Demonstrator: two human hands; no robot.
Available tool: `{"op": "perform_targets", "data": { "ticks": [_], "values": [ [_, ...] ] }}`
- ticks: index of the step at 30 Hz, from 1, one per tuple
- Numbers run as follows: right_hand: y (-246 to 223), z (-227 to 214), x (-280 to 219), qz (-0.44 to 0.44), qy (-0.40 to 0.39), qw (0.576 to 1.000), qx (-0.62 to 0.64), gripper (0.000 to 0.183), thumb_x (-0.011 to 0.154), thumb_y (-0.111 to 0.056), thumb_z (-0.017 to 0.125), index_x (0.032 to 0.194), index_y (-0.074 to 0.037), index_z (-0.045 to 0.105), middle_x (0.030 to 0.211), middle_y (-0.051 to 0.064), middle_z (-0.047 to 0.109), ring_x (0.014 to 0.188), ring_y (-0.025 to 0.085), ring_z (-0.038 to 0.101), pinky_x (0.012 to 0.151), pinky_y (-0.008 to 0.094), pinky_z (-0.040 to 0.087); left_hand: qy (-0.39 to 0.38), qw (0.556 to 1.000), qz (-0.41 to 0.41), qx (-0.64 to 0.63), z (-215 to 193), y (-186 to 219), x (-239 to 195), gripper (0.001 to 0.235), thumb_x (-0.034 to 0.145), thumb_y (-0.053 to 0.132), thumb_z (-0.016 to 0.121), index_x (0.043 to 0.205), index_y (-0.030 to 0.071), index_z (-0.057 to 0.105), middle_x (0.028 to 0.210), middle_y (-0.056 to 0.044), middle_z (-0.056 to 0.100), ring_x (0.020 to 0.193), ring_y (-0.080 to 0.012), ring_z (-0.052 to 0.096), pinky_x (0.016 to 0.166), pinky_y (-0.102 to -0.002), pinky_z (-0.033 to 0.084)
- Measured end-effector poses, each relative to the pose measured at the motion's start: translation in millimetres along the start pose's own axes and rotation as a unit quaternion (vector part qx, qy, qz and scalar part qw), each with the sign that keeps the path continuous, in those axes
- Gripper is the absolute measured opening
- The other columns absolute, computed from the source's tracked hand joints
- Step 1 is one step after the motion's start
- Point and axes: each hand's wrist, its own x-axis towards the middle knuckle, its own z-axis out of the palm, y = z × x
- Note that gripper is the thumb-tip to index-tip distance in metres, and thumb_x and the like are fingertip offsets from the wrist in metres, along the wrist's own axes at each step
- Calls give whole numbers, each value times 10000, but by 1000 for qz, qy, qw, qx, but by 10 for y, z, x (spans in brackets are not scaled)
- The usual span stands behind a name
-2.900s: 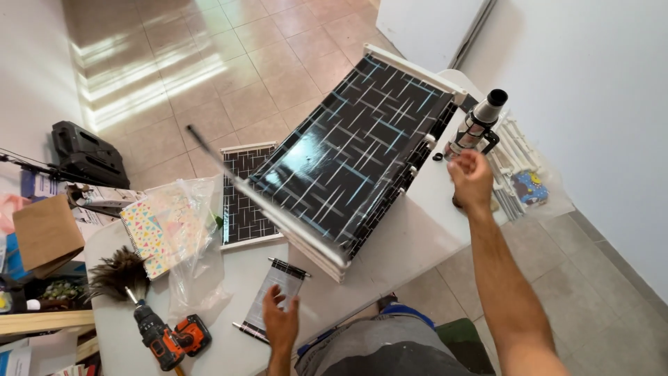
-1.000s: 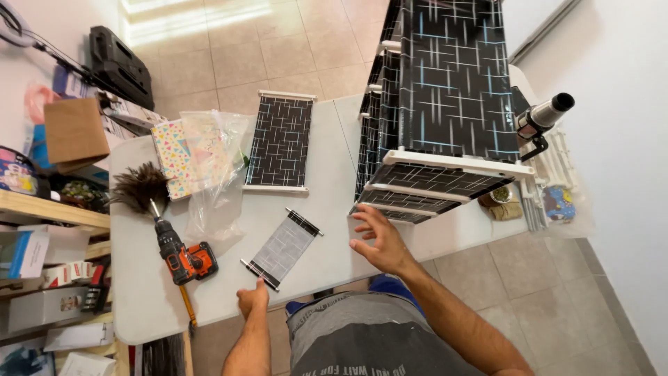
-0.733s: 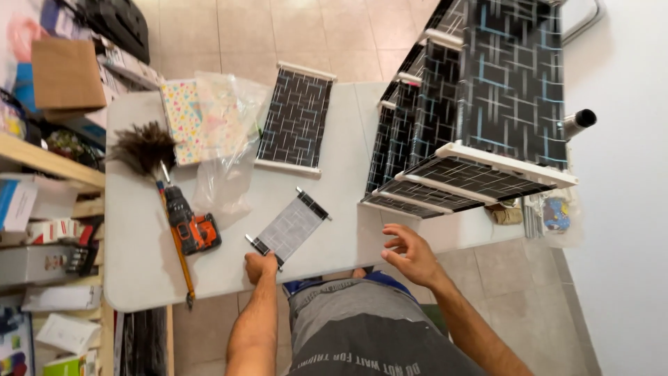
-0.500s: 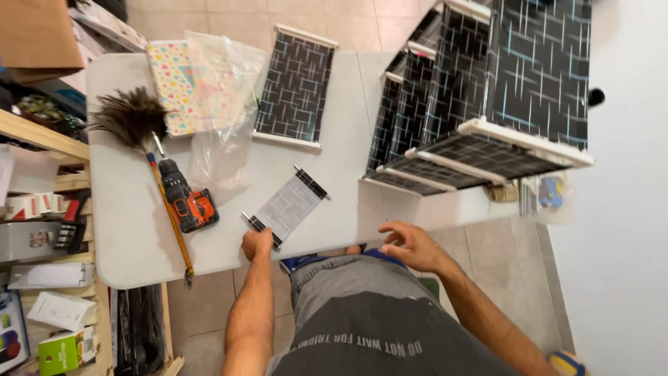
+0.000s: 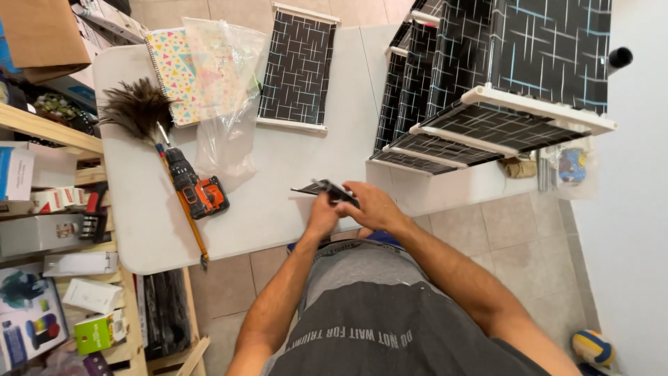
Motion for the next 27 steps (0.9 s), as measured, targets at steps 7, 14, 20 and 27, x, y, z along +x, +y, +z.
{"op": "perform_targets", "data": {
  "ticks": [7, 14, 20, 27],
  "values": [
    [560, 20, 226, -4, 81, 989, -126, 253, 987, -235, 592, 1204, -135, 676, 919, 121, 727, 949, 355, 716, 807, 467, 591, -152, 987, 40, -36, 132, -51, -153, 671, 862, -19, 750, 1489, 17, 515, 1481, -219, 557, 1450, -356, 410, 1128, -488, 449],
    [737, -400, 54, 58, 140, 986, 74, 510, 986, -194, 584, 1483, -177, 472, 1072, 141, 727, 1015, 382, 693, 856, 528, 557, 1, 977, -172, 123, -120, -1546, 363, 392, 875, 320, 783, 1225, 149, 744, 987, -101, 772, 874, -207, 738, 735, -346, 603],
    [497, -852, -348, 3, 179, 952, 250, 561, 970, -79, 567, 1517, -131, 454, 960, 91, 665, 846, 224, 644, 760, 386, 549, -14, 990, -127, 54, 159, -525, 428, 542, 1032, 419, 599, 1428, 52, 551, 1313, -234, 622, 1228, -355, 599, 932, -472, 560],
    [460, -1339, -909, -37, 307, 885, 347, 468, 999, -48, 489, 1465, -38, 537, 828, -34, 530, 728, 48, 497, 662, 194, 440, -244, 943, -84, -212, 709, -63, 511, 558, 1097, 299, 446, 1626, 236, 281, 1394, -258, 599, 1159, -385, 682, 823, -500, 637]
  ]
}}
